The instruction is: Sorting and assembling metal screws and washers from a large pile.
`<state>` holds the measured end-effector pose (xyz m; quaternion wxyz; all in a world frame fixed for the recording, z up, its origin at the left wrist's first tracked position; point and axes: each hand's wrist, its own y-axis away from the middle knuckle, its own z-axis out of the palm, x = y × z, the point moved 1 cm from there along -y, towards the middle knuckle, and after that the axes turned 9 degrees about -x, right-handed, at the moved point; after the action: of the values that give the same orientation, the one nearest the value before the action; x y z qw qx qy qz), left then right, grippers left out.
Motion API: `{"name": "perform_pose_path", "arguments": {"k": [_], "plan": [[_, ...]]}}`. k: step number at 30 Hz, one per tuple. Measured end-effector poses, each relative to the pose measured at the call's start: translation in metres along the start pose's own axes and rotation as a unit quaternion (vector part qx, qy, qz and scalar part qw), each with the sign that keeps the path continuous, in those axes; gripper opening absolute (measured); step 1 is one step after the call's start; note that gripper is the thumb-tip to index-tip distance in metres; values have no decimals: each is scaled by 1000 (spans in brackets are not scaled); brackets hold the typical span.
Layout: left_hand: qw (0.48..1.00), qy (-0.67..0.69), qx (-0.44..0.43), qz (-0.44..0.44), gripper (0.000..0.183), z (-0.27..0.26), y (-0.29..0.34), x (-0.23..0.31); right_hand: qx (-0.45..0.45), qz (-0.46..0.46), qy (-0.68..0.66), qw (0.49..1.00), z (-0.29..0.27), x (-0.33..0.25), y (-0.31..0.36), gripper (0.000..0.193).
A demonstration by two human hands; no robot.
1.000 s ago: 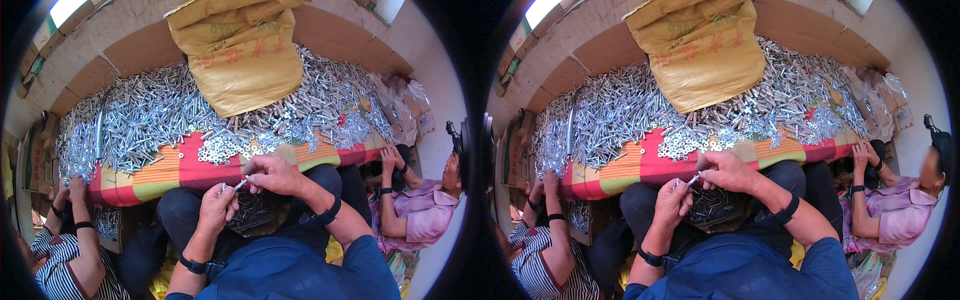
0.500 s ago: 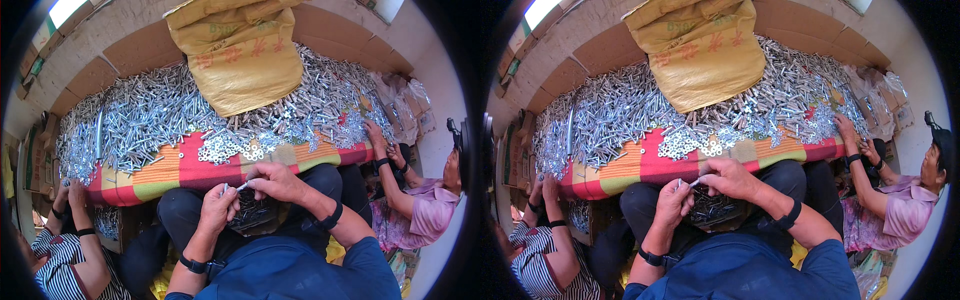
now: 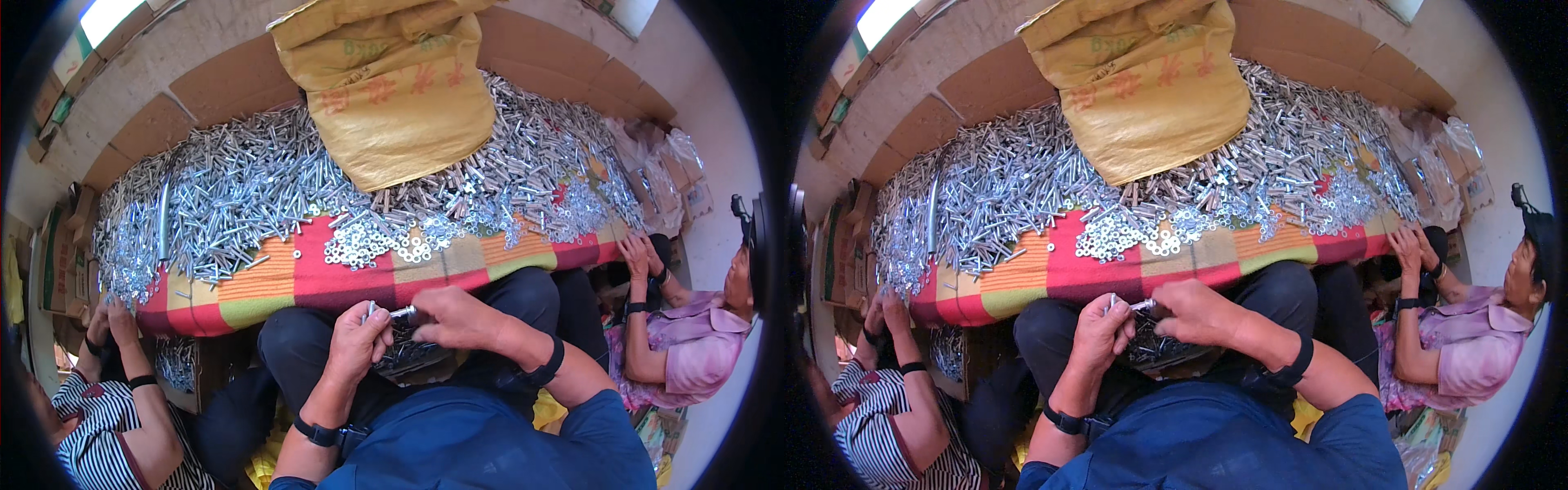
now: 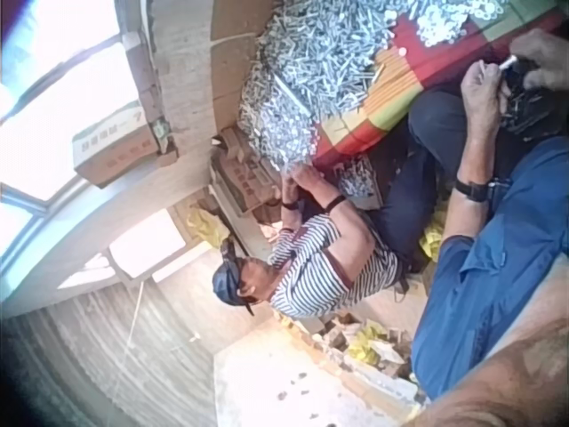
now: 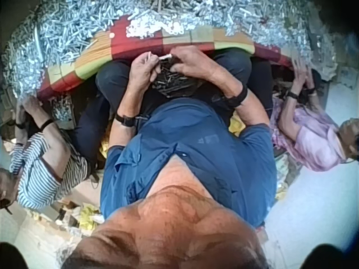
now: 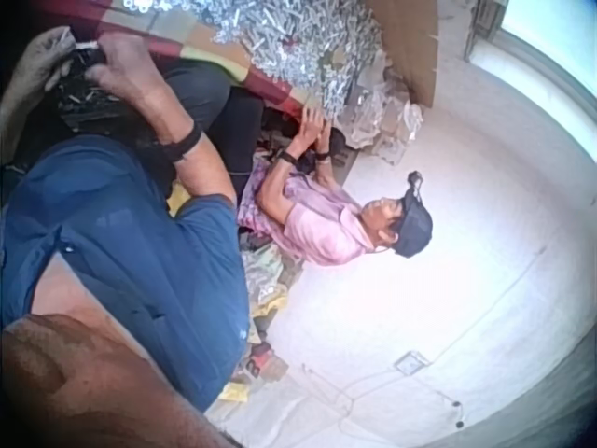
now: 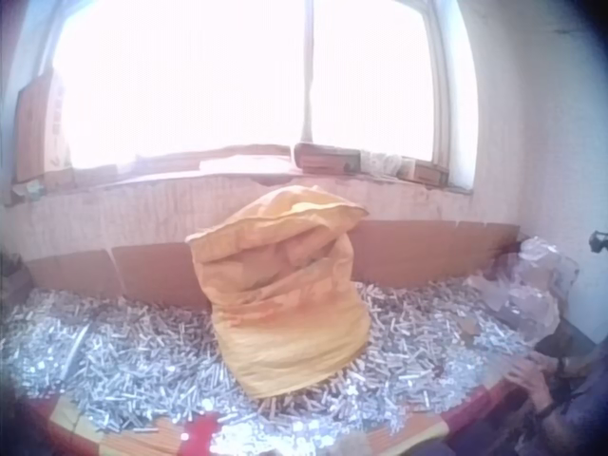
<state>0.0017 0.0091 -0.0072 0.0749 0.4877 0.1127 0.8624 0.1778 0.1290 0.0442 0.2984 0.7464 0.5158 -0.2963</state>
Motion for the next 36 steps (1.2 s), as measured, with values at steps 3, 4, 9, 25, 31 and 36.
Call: {"name": "perform_pose_path", "arguments": {"k": [3, 4, 9, 25, 31, 36], "plan": [[1000, 7, -8, 3, 25, -1, 0, 1, -3, 57, -58, 997, 0, -3, 3, 33], [1000, 13, -11, 7, 25, -1, 0, 1, 72, 34, -101, 992, 3, -3, 1, 27], [1000, 5, -13, 1, 25, -1, 1, 1, 123, 15, -186, 975, -5, -10, -1, 15], [997, 1, -51, -56, 37, 4, 0, 1, 279, 60, 126, 950, -24, 73, -76, 18], [997, 11, -56, -58, 31, 3, -1, 0, 259, 90, 153, 949, -29, 79, -95, 19], [997, 5, -53, -54, 29, 2, 1, 1, 234, 85, 161, 955, -30, 74, -94, 20]]}}
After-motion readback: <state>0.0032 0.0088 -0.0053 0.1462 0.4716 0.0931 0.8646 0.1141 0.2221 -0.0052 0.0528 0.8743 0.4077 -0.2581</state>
